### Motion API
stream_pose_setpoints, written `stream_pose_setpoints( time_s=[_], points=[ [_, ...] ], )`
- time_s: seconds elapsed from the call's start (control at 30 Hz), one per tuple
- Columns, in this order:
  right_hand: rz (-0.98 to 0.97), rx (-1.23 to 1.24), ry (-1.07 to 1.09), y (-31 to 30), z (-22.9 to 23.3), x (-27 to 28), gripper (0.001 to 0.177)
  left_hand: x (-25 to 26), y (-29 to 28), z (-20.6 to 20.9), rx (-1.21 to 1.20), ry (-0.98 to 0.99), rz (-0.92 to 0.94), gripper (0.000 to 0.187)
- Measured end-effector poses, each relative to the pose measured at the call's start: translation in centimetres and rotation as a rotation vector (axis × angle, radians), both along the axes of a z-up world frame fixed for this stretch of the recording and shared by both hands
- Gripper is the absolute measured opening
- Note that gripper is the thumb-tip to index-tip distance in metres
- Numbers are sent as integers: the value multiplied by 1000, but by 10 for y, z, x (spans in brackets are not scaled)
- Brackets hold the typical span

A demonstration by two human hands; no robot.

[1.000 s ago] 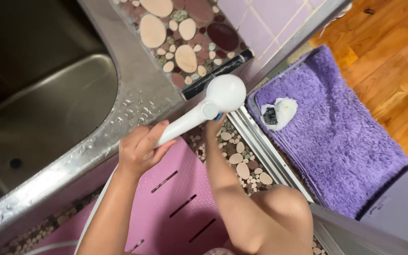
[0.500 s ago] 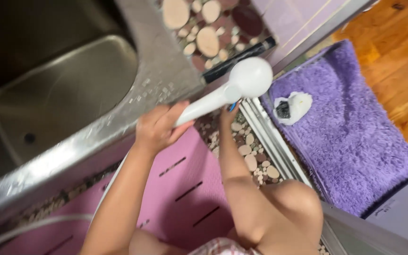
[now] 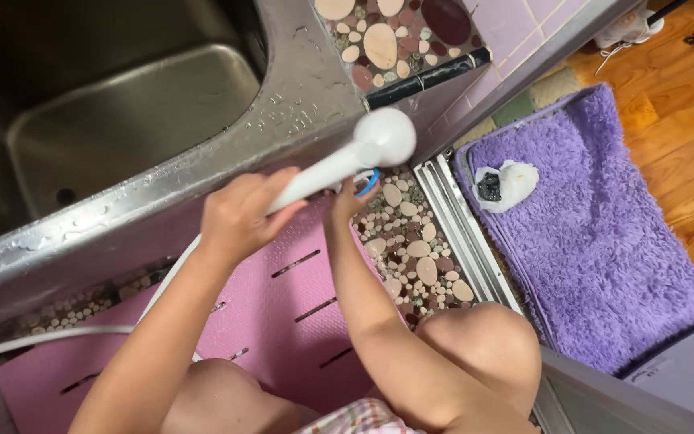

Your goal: Cleaning bathroom walls, tub, and tiles using a brush and soap.

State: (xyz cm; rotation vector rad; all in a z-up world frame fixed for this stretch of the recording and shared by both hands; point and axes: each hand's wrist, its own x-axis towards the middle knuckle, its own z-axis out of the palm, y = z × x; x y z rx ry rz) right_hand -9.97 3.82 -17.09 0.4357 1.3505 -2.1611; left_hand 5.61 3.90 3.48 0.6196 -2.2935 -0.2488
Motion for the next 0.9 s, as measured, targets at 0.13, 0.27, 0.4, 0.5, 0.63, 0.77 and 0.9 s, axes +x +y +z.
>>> stream_pose_setpoints(
  time_s=[0.13,0.27,0.4,0.5,0.63,0.77,0.9],
  points=[
    [111,-12,246,16,58,64,83,23,1,-3,-11,-12,105,49],
    [110,93,787,12,-56,74,97,31,-2,2,-22,42,138,47],
    [115,189,209,5,-38,41,95,46,-1,4,-53,43,166,43],
    [78,87,255,12,29,68,97,53,4,0,-36,29,198,41],
    [117,53,909,14,-40,137,96,60,7,-8,-45,26,182,41],
    [182,268,275,14,21,67,96,62,9,-8,10,9,192,40],
    [53,-49,249,17,-1,81,97,65,15,-15,45,0,175,36]
  ],
)
